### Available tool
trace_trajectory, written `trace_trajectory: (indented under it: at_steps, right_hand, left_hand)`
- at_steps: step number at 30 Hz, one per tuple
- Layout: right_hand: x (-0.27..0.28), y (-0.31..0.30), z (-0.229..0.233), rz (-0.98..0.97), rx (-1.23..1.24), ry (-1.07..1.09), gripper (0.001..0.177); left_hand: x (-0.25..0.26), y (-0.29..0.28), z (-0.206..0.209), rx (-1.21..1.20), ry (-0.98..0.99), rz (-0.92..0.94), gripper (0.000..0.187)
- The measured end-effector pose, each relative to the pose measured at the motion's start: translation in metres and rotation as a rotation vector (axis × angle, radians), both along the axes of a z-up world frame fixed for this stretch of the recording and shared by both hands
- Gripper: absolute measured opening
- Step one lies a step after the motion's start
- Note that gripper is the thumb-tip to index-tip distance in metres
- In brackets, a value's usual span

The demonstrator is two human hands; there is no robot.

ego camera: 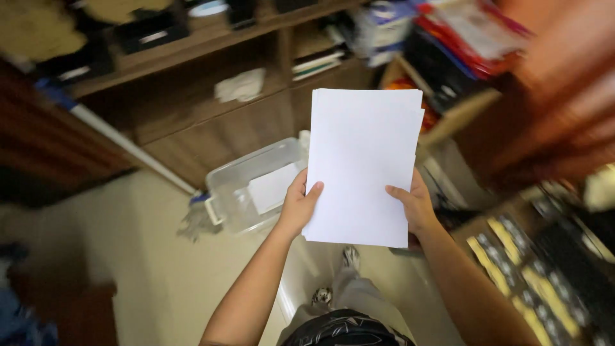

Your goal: The person is collecting a stack of papers from an office chair and placing them into a clear plastic storage bin on the floor.

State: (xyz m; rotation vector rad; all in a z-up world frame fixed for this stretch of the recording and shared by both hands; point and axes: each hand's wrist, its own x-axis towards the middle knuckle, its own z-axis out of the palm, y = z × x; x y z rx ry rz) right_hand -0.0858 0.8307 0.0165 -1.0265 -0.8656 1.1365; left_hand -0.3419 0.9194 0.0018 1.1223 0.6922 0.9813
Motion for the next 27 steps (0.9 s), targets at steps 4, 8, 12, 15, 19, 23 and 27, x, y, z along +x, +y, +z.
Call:
trace_trajectory:
  at_steps: [4,8,12,15,19,23,27]
  right_hand:
    - [-0.015,0.068,-0.012,0.148,0.006,-0.013,0.059]
    - [-0.024,0.125,-0.029,0.196,-0.049,0.012,0.063]
    - [-0.025,0.183,-0.048,0.198,-0.067,0.055,0.062]
    - [-0.042,0.205,-0.021,0.19,-0.066,0.135,0.064]
    - [-0.047,0.237,-0.022,0.23,-0.057,0.154,0.064]
    - [-0.049,0.265,-0.017,0.31,-0.004,0.179,0.064]
    - [-0.05,0.279,0.001,0.365,0.003,0.13,0.066]
  left_hand:
    - [-0.022,0.031,-0.025,-0.039,-0.02,0.134,0.046]
    - [-0.036,0.053,-0.035,-0.188,-0.088,0.178,0.052]
    - [-0.045,0.061,-0.036,-0.4,-0.546,0.118,0.07]
    - [-0.022,0.048,-0.023,-0.388,-0.949,0.113,0.093]
    - [-0.024,0.069,-0.034,-0.332,-0.844,0.286,0.102]
    - [-0.058,0.1,0.007,-0.393,-0.734,0.334,0.103]
    - [-0.086,0.135,0.036,-0.227,-0.56,0.155,0.092]
